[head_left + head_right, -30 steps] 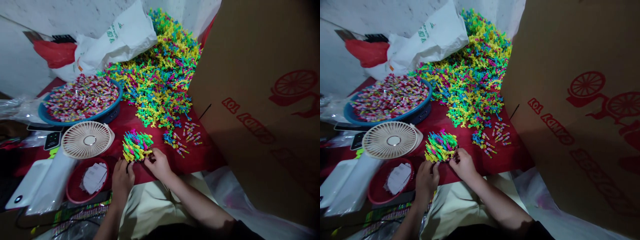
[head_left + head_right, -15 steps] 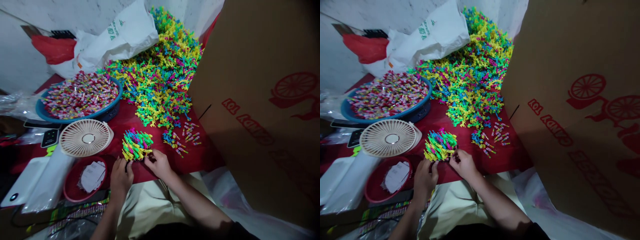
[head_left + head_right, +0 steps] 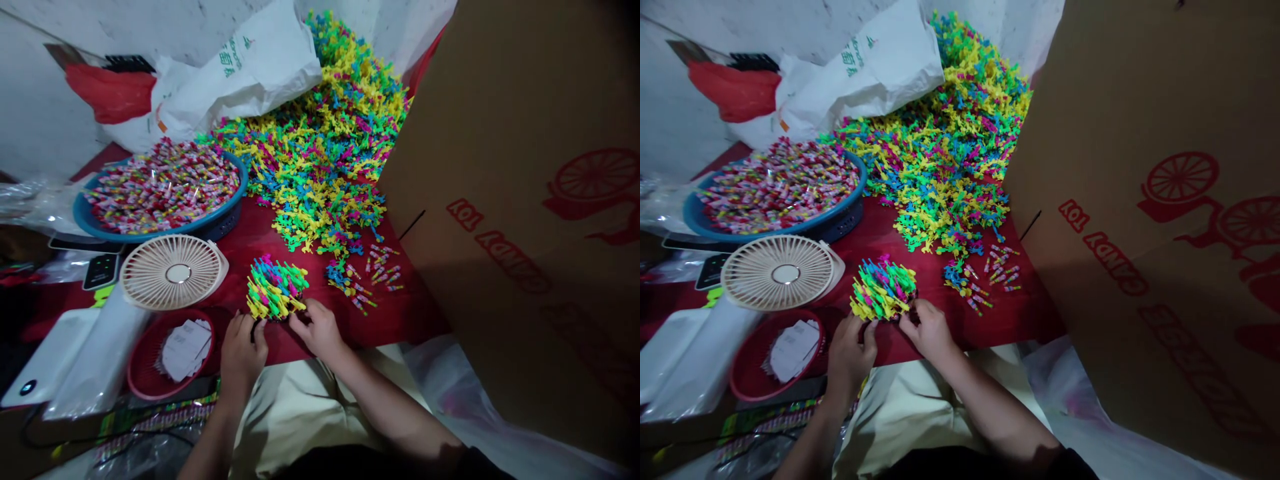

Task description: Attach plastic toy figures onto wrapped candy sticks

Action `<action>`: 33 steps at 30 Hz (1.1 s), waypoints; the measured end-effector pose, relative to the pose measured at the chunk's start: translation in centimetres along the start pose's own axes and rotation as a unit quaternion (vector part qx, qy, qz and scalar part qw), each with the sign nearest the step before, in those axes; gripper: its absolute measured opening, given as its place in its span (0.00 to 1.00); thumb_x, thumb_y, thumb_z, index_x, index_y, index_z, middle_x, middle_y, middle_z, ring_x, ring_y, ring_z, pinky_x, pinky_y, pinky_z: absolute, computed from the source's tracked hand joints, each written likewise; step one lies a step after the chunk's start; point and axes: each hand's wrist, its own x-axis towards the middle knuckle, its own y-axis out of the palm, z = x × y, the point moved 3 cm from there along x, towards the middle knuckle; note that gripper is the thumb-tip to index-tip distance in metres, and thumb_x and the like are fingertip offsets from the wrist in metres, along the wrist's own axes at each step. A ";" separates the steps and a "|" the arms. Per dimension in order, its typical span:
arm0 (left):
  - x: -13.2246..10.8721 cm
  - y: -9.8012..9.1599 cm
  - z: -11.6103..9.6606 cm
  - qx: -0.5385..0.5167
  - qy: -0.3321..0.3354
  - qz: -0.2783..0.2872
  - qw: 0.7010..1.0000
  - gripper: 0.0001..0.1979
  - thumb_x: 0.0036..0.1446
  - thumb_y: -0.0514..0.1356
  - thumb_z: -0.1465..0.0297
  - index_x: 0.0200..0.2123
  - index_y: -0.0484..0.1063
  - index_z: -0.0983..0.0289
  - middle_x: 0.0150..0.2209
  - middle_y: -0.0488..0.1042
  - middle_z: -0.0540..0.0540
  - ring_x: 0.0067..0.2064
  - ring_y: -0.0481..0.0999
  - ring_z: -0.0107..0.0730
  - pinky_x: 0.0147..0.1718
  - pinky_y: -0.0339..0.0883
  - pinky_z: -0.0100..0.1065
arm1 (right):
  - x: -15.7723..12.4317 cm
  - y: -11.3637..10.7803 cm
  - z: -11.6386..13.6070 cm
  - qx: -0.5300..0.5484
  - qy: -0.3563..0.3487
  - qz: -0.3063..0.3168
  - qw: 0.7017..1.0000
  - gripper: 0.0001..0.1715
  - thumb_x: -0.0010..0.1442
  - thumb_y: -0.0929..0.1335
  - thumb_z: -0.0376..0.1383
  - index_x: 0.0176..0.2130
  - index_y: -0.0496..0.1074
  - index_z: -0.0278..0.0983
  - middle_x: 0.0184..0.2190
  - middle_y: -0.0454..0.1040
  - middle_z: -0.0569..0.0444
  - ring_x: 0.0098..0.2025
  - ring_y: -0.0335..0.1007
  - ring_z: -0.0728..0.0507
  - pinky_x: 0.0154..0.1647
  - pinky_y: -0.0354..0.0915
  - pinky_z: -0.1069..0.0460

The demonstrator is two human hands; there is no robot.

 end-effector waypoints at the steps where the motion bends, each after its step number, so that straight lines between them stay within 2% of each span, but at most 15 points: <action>1: 0.0 0.0 0.0 0.001 -0.001 -0.001 1.000 0.06 0.70 0.55 0.70 0.37 0.66 0.57 0.36 0.74 0.57 0.42 0.75 0.50 0.44 0.70 0.46 | 0.0 0.0 0.0 0.005 0.005 0.000 1.000 0.07 0.67 0.69 0.40 0.39 0.73 0.39 0.32 0.78 0.50 0.33 0.76 0.42 0.36 0.71 0.52; 13: 0.1 0.1 0.1 -0.008 -0.008 0.007 1.000 0.06 0.69 0.55 0.69 0.36 0.65 0.56 0.35 0.73 0.56 0.41 0.74 0.49 0.42 0.68 0.46 | 0.1 0.9 -0.1 -0.045 0.029 0.003 0.999 0.04 0.62 0.70 0.36 0.36 0.69 0.40 0.31 0.76 0.52 0.33 0.73 0.42 0.36 0.69 0.51; 20: 0.1 0.0 0.0 -0.002 0.008 -0.012 1.000 0.08 0.70 0.55 0.70 0.35 0.62 0.56 0.33 0.70 0.55 0.40 0.73 0.49 0.40 0.67 0.45 | 0.2 0.9 -0.3 -0.035 0.043 0.025 0.998 0.05 0.62 0.70 0.33 0.35 0.69 0.40 0.31 0.75 0.53 0.32 0.74 0.43 0.34 0.67 0.52; 24: 0.1 -0.1 0.0 0.005 0.019 -0.020 1.000 0.08 0.70 0.56 0.71 0.35 0.62 0.56 0.33 0.70 0.56 0.39 0.73 0.48 0.40 0.67 0.45 | 0.3 0.9 -0.2 -0.052 0.034 0.027 0.998 0.05 0.62 0.72 0.34 0.37 0.70 0.39 0.33 0.76 0.51 0.35 0.75 0.41 0.36 0.68 0.51; 28: 0.0 0.0 0.0 0.022 0.038 -0.029 0.999 0.06 0.71 0.56 0.71 0.38 0.64 0.57 0.35 0.72 0.57 0.40 0.74 0.49 0.42 0.69 0.46 | 0.6 1.1 0.1 -0.109 0.038 0.066 0.991 0.03 0.64 0.70 0.33 0.38 0.70 0.38 0.35 0.77 0.47 0.39 0.76 0.38 0.40 0.70 0.49; 33: 0.0 0.0 0.1 0.031 0.032 -0.024 0.999 0.05 0.70 0.56 0.70 0.38 0.65 0.58 0.36 0.74 0.58 0.42 0.75 0.49 0.44 0.70 0.46 | 1.3 1.2 0.9 -0.110 0.044 0.097 0.988 0.04 0.63 0.71 0.30 0.39 0.71 0.37 0.37 0.78 0.45 0.41 0.76 0.38 0.43 0.71 0.48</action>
